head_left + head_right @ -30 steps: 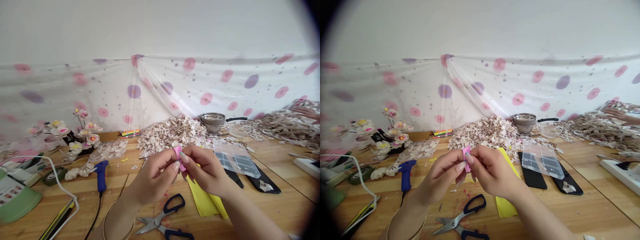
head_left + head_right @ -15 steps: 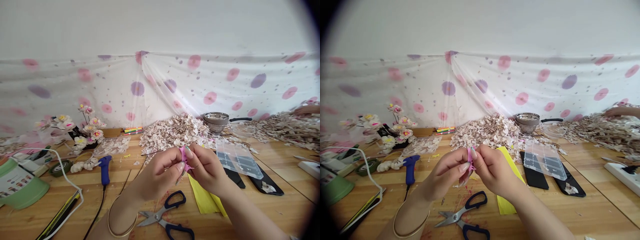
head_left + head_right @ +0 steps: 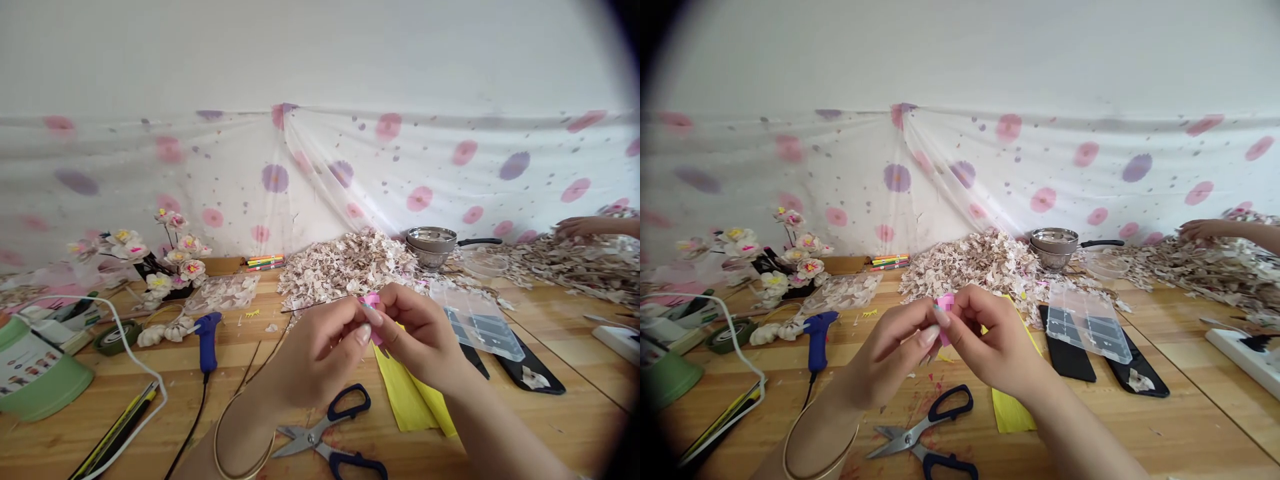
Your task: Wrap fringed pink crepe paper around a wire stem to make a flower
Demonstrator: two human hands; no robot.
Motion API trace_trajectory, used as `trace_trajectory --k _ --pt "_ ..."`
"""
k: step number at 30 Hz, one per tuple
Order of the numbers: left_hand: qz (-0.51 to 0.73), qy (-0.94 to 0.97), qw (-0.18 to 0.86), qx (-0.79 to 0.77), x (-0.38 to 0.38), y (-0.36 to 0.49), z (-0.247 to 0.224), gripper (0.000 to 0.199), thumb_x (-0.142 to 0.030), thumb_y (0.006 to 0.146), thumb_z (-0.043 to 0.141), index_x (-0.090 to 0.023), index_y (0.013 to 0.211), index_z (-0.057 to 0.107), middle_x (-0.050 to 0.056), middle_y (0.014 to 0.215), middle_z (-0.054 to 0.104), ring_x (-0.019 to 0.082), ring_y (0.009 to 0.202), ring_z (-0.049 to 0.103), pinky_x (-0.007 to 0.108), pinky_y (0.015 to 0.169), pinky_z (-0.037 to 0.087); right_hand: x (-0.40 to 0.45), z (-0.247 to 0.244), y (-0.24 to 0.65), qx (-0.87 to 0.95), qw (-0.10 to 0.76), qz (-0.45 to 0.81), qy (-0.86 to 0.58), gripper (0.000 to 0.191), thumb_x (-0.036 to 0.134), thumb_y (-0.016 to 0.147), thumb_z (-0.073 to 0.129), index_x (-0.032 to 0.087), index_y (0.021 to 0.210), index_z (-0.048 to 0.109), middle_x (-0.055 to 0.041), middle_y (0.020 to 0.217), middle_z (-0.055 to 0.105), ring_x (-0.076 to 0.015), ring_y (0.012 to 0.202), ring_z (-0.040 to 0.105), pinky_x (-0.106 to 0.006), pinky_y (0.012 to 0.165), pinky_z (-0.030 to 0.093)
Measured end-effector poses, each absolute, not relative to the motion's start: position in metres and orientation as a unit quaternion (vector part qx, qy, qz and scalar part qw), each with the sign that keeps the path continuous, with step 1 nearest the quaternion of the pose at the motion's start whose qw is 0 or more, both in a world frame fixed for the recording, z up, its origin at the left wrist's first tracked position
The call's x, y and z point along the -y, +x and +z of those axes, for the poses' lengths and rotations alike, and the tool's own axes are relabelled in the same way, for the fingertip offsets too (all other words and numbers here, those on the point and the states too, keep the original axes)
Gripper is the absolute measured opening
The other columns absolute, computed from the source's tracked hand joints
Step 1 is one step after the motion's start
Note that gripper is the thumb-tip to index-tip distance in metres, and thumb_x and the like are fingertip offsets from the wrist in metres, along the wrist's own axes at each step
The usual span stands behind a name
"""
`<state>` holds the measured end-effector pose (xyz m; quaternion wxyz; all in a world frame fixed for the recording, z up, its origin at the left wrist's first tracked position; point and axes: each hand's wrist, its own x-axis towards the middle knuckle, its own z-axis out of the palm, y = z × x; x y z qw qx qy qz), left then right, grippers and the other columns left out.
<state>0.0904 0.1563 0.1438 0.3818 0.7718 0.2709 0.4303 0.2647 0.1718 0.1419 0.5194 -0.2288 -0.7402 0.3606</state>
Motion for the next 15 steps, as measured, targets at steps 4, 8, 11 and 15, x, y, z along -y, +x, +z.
trace_trajectory --k 4,8,11,15 --pt "0.459 0.748 0.382 -0.29 -0.156 0.093 0.142 0.04 -0.051 0.101 0.04 -0.019 0.081 0.053 -0.003 0.066 0.044 0.012 0.061 0.042 0.027 0.057 0.035 -0.172 0.141 0.265 0.773 0.524 0.295 -0.203 0.023 0.029 0.099 0.056 0.021 0.078 0.053 0.0034 0.062 0.056 -0.0076 0.049 0.046 -0.019 0.045 0.037" --pt "0.487 0.714 0.396 -0.31 -0.155 0.102 0.141 0.038 -0.05 0.101 0.044 -0.02 0.079 0.051 -0.004 0.064 0.044 0.01 0.058 0.043 0.024 0.054 0.035 -0.173 0.135 0.265 0.78 0.522 0.283 -0.196 0.017 0.027 0.102 0.05 0.022 0.086 0.053 0.0038 0.064 0.055 -0.0085 0.05 0.047 -0.02 0.045 0.039" --pt "0.501 0.703 0.387 -0.323 -0.155 0.107 0.139 0.039 -0.05 0.101 0.044 -0.02 0.076 0.048 -0.004 0.063 0.044 0.01 0.056 0.042 0.023 0.052 0.034 -0.173 0.13 0.264 0.771 0.537 0.27 -0.21 0.017 0.026 0.103 0.047 0.023 0.087 0.052 0.004 0.065 0.054 -0.0091 0.051 0.047 -0.02 0.046 0.04" --pt "0.528 0.689 0.393 -0.304 -0.154 0.109 0.137 0.037 -0.049 0.102 0.045 -0.02 0.078 0.048 -0.004 0.064 0.043 0.009 0.055 0.039 0.023 0.05 0.033 -0.173 0.129 0.261 0.78 0.557 0.214 -0.19 0.008 0.021 0.101 0.051 0.024 0.095 0.055 0.0045 0.066 0.059 -0.0079 0.049 0.049 -0.019 0.048 0.041"
